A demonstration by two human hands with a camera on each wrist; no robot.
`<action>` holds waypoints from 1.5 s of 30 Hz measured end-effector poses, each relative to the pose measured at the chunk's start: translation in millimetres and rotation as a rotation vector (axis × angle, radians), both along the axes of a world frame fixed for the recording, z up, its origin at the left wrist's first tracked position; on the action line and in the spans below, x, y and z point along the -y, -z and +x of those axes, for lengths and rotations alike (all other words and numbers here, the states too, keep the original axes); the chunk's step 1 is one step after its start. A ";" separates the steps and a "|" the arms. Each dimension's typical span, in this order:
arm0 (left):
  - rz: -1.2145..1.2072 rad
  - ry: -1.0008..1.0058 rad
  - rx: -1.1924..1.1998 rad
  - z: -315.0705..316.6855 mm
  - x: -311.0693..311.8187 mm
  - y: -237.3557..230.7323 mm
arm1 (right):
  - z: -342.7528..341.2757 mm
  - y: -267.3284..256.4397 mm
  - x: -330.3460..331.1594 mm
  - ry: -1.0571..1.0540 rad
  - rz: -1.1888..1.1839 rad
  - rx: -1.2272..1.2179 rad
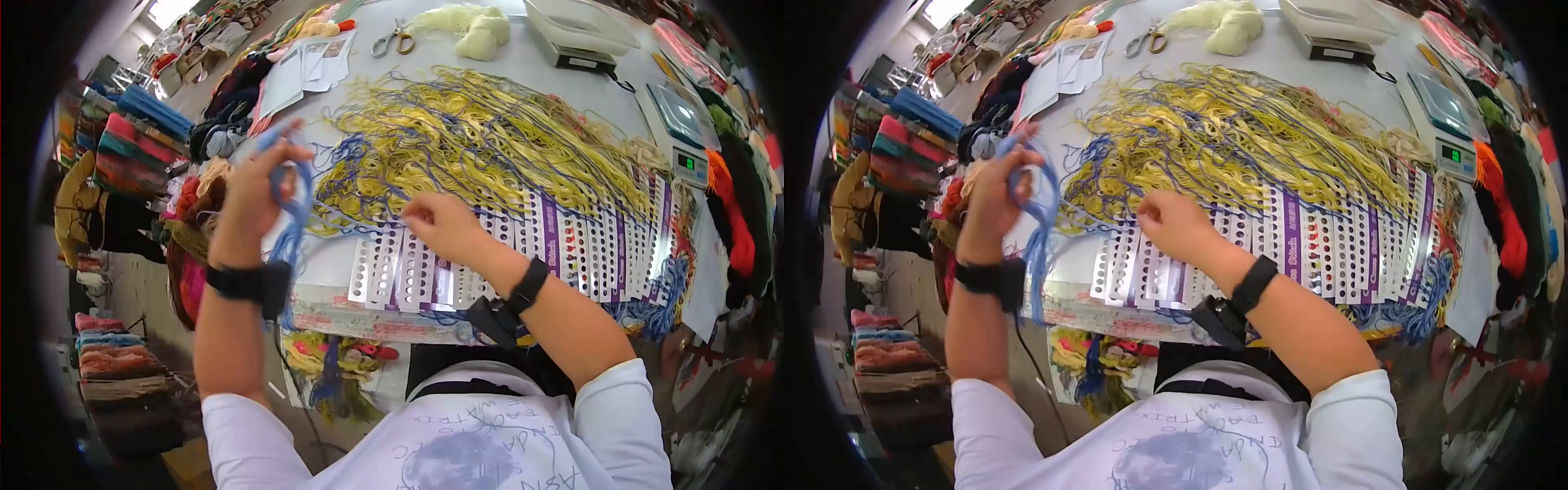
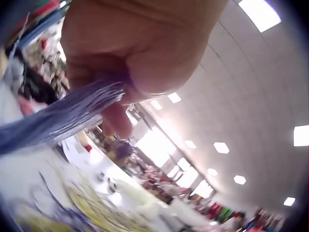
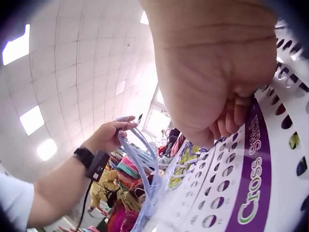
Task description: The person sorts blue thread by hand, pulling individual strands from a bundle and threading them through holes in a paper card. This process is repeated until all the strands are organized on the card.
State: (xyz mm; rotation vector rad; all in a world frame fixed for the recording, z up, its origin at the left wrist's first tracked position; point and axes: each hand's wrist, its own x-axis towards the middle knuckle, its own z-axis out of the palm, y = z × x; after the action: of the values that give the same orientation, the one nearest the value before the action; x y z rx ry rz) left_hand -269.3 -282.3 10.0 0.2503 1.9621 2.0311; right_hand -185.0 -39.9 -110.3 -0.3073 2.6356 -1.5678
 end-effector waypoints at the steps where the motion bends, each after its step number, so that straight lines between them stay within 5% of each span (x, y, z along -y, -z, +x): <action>1: 0.145 0.069 0.095 15.5 -9.8 8.1 | 1.6 -17.4 0.2 0.079 -0.154 0.019; 5: 0.310 0.135 0.173 75.1 -52.3 23.9 | 17.0 -64.9 11.0 0.133 -0.590 -0.018; 7: 0.515 0.171 0.322 91.4 -68.1 26.0 | 24.9 -73.5 18.0 0.078 -0.598 -0.021; 17: 0.755 0.253 0.461 112.1 -66.4 21.4 | 48.8 -82.5 15.2 -0.054 -0.399 0.037; 19: 0.748 0.256 0.455 113.5 -64.5 21.9 | 48.5 -76.5 16.5 -0.048 -0.593 0.128; 26: 0.663 0.267 0.409 115.9 -64.8 24.4 | 49.9 -79.4 25.4 -0.029 -0.518 0.037; 31: 0.600 0.203 0.403 116.4 -58.9 22.9 | 49.1 -78.6 27.0 0.015 -0.785 0.187; 38: 0.491 -0.016 0.396 107.7 -53.4 28.7 | 47.4 -78.0 6.0 -0.025 -0.580 0.175; 40: 0.544 0.174 0.473 97.6 -39.4 36.2 | 47.3 -78.5 0.6 -0.076 -0.900 0.319; 41: 0.591 0.367 0.549 92.3 -27.2 42.3 | 46.8 -76.9 -11.1 -0.147 -1.040 0.476; 43: 0.554 0.436 0.535 81.8 7.7 58.3 | 54.7 -93.5 -51.1 -0.376 -1.056 0.603; 45: 0.505 0.140 0.394 70.1 61.9 56.3 | 69.5 -98.2 -119.3 -0.270 -0.890 0.386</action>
State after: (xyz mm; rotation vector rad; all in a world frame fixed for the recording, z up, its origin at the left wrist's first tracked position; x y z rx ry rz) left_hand -199.2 -344.2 -46.3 0.0802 1.1565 2.2418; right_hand -115.5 79.4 -12.1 -0.3248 1.4301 -2.2954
